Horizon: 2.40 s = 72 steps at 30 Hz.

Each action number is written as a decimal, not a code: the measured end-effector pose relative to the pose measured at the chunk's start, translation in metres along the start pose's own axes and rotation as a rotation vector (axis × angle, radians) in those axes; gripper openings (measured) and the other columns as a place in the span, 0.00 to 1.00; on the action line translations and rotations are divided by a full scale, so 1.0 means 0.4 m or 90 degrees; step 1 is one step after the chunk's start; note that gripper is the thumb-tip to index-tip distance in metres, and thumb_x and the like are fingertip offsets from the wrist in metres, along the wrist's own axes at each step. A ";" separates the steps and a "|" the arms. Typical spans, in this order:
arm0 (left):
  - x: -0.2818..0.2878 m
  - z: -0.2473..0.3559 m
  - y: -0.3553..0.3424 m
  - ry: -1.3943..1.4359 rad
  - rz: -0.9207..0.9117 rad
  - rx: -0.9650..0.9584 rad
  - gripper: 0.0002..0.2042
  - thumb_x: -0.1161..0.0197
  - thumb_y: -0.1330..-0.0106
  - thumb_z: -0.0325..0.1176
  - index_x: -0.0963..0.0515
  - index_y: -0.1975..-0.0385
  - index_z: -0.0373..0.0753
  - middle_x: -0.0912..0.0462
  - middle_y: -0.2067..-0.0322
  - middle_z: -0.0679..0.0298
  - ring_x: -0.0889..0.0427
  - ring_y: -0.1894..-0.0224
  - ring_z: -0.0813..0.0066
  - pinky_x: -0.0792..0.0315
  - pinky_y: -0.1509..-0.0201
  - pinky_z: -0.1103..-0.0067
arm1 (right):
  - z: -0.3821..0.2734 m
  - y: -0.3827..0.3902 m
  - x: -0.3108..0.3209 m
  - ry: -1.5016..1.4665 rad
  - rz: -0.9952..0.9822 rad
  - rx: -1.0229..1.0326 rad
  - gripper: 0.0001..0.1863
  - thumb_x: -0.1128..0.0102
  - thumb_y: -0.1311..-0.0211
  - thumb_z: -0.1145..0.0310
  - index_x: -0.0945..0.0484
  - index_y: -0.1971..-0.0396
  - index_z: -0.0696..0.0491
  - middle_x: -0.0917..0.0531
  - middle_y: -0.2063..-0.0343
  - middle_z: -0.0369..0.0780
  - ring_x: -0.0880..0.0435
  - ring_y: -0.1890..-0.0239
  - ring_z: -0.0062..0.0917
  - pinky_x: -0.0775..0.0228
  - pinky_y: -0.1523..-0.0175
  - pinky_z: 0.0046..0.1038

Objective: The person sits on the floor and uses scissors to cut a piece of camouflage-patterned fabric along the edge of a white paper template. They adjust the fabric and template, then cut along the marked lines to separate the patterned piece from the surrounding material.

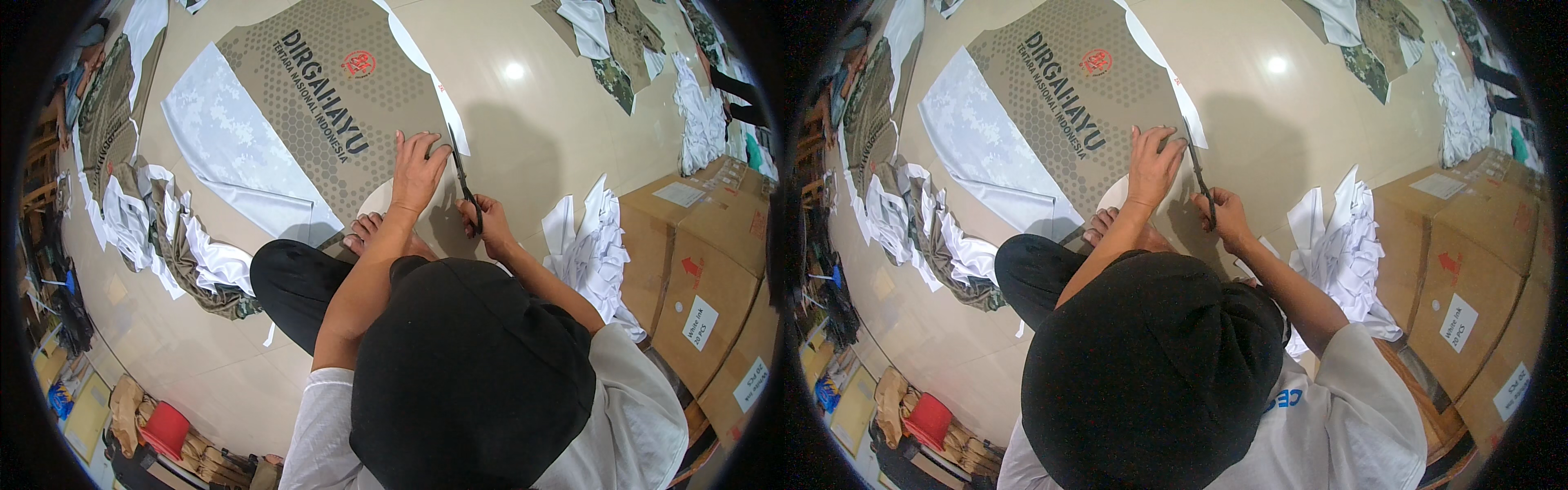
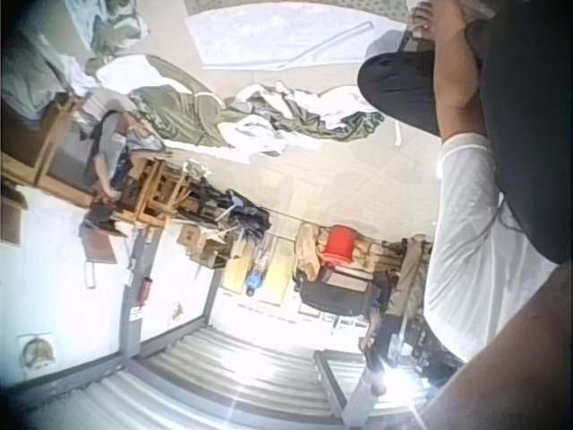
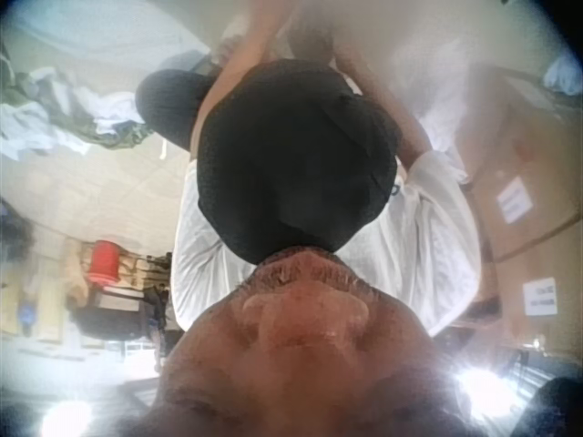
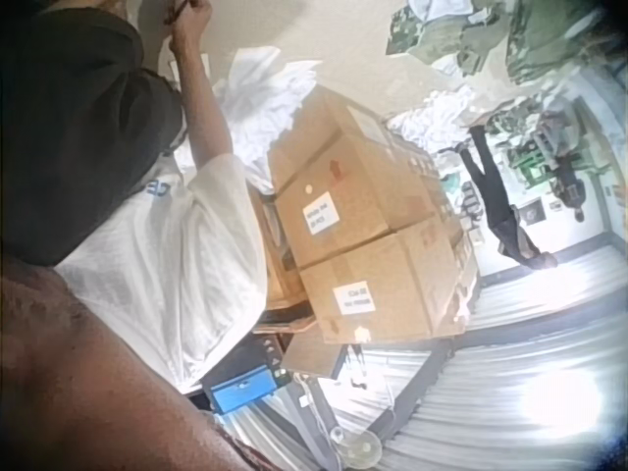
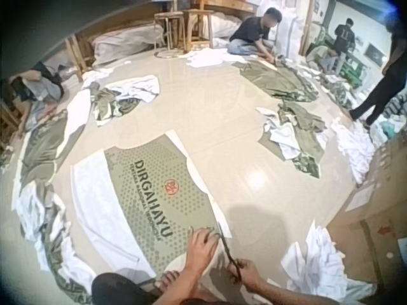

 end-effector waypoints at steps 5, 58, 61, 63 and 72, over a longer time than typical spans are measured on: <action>0.000 -0.002 -0.001 0.004 0.003 0.000 0.11 0.31 0.36 0.29 0.17 0.55 0.48 0.22 0.49 0.64 0.24 0.40 0.59 0.42 0.26 0.41 | 0.000 0.002 -0.003 -0.005 0.005 0.006 0.18 0.26 0.38 0.56 0.25 0.74 0.50 0.24 0.82 0.31 0.27 0.84 0.16 0.36 0.77 0.22; -0.003 -0.006 0.000 -0.002 -0.009 0.010 0.12 0.32 0.36 0.28 0.19 0.53 0.48 0.22 0.49 0.64 0.24 0.40 0.60 0.42 0.25 0.41 | -0.037 -0.023 -0.003 0.033 0.004 0.050 0.16 0.29 0.38 0.58 0.24 0.75 0.52 0.24 0.83 0.33 0.26 0.84 0.17 0.36 0.79 0.22; -0.001 -0.006 0.000 -0.005 -0.010 0.006 0.12 0.32 0.36 0.28 0.19 0.54 0.48 0.22 0.49 0.64 0.24 0.40 0.61 0.42 0.25 0.41 | -0.049 -0.033 -0.007 0.033 -0.002 0.043 0.15 0.29 0.38 0.59 0.25 0.74 0.51 0.24 0.83 0.33 0.26 0.84 0.17 0.36 0.78 0.22; 0.001 -0.004 -0.001 -0.001 -0.008 0.007 0.13 0.32 0.37 0.28 0.19 0.54 0.48 0.22 0.49 0.64 0.24 0.40 0.61 0.42 0.25 0.41 | -0.052 -0.037 -0.009 0.032 -0.002 0.036 0.15 0.28 0.39 0.59 0.25 0.74 0.51 0.23 0.83 0.33 0.26 0.84 0.17 0.36 0.77 0.22; 0.002 -0.004 0.001 0.004 0.001 0.002 0.13 0.32 0.37 0.28 0.19 0.53 0.49 0.22 0.49 0.64 0.24 0.40 0.61 0.42 0.25 0.41 | -0.056 -0.039 -0.015 0.022 0.001 0.036 0.15 0.27 0.40 0.59 0.25 0.75 0.50 0.23 0.83 0.33 0.26 0.84 0.17 0.37 0.78 0.22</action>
Point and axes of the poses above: each hand's wrist, its own y-axis away from the middle knuckle, its own x-axis out of the back of the hand, z = x × y, the point moved 6 cm from there along -y, towards the middle knuckle
